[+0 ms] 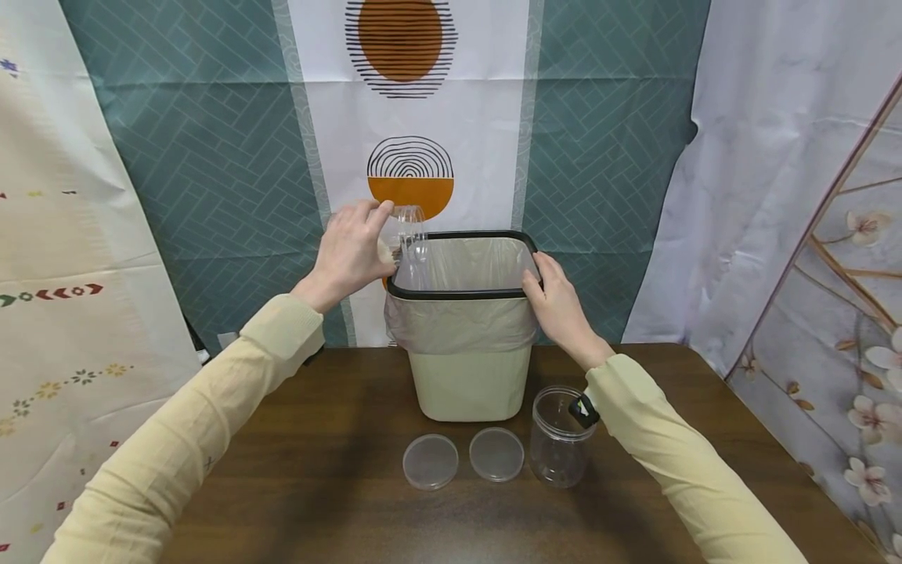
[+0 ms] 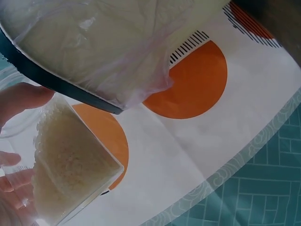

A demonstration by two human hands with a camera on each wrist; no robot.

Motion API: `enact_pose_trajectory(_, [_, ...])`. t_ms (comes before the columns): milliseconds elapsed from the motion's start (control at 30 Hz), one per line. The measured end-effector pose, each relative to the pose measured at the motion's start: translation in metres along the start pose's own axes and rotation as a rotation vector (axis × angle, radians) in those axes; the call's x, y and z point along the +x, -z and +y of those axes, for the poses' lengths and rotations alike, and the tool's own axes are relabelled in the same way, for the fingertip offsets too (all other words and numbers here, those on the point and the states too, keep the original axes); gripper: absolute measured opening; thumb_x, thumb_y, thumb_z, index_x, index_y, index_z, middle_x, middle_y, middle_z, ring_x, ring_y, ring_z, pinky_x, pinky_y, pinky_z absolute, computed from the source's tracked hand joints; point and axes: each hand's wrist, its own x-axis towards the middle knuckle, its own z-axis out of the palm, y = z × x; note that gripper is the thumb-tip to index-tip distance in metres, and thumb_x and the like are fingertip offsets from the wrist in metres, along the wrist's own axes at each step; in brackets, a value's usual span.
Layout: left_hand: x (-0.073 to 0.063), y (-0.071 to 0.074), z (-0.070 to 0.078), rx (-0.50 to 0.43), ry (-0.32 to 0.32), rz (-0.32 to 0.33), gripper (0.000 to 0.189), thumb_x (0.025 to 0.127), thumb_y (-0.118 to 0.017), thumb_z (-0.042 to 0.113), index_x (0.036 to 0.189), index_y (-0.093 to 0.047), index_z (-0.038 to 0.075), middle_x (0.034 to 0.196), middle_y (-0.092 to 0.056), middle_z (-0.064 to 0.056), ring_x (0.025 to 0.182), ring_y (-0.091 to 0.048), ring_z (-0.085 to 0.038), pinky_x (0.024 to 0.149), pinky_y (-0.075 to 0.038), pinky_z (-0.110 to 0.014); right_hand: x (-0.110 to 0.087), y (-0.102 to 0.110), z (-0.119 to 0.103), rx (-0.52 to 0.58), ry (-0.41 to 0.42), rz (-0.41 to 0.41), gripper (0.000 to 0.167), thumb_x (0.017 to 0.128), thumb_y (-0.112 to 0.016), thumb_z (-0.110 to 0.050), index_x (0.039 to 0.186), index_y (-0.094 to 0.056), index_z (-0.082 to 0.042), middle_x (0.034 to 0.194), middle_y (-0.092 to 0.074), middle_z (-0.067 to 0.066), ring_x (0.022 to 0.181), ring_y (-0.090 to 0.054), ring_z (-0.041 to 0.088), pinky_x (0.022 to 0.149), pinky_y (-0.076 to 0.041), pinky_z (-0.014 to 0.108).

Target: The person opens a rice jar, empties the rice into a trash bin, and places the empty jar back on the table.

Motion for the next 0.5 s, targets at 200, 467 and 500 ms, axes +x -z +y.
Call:
enact_pose_trajectory(200, [0.0028, 0.0011, 0.0034, 0.014, -0.022, -0.017, 0.069, 0.062, -0.072, 0.013, 0.124, -0.044, 0.001, 0.112, -0.046, -0.018, 0.104, -0.042, -0.036, 0.098, -0.024, -0.043, -0.0003, 0.0006, -0.0002, 0.0, 0.0, -0.003, 0.058, 0.098, -0.031, -0.034, 0.134, -0.03, 0.011, 0.139, -0.026, 0.025, 0.127, -0.023, 0.037, 0.099, -0.02, 0.048])
enact_pose_trajectory(467, [0.0026, -0.0004, 0.0051, 0.008, -0.028, -0.021, 0.068, 0.062, -0.071, 0.014, 0.124, -0.044, 0.001, 0.113, -0.046, -0.018, 0.103, -0.043, -0.036, 0.098, -0.024, -0.044, -0.0015, 0.0009, -0.0007, 0.006, -0.009, -0.021, 0.057, 0.098, -0.03, -0.034, 0.136, -0.028, 0.01, 0.14, -0.024, 0.025, 0.126, -0.023, 0.037, 0.097, -0.022, 0.05])
enact_pose_trajectory(500, [0.0026, -0.0008, 0.0051, 0.007, -0.03, -0.017, 0.068, 0.062, -0.071, 0.013, 0.124, -0.044, 0.001, 0.113, -0.046, -0.018, 0.103, -0.043, -0.036, 0.098, -0.024, -0.044, -0.0016, 0.0008, -0.0006, 0.007, -0.011, -0.024, 0.057, 0.098, -0.03, -0.034, 0.136, -0.027, 0.009, 0.14, -0.024, 0.025, 0.126, -0.023, 0.037, 0.097, -0.022, 0.05])
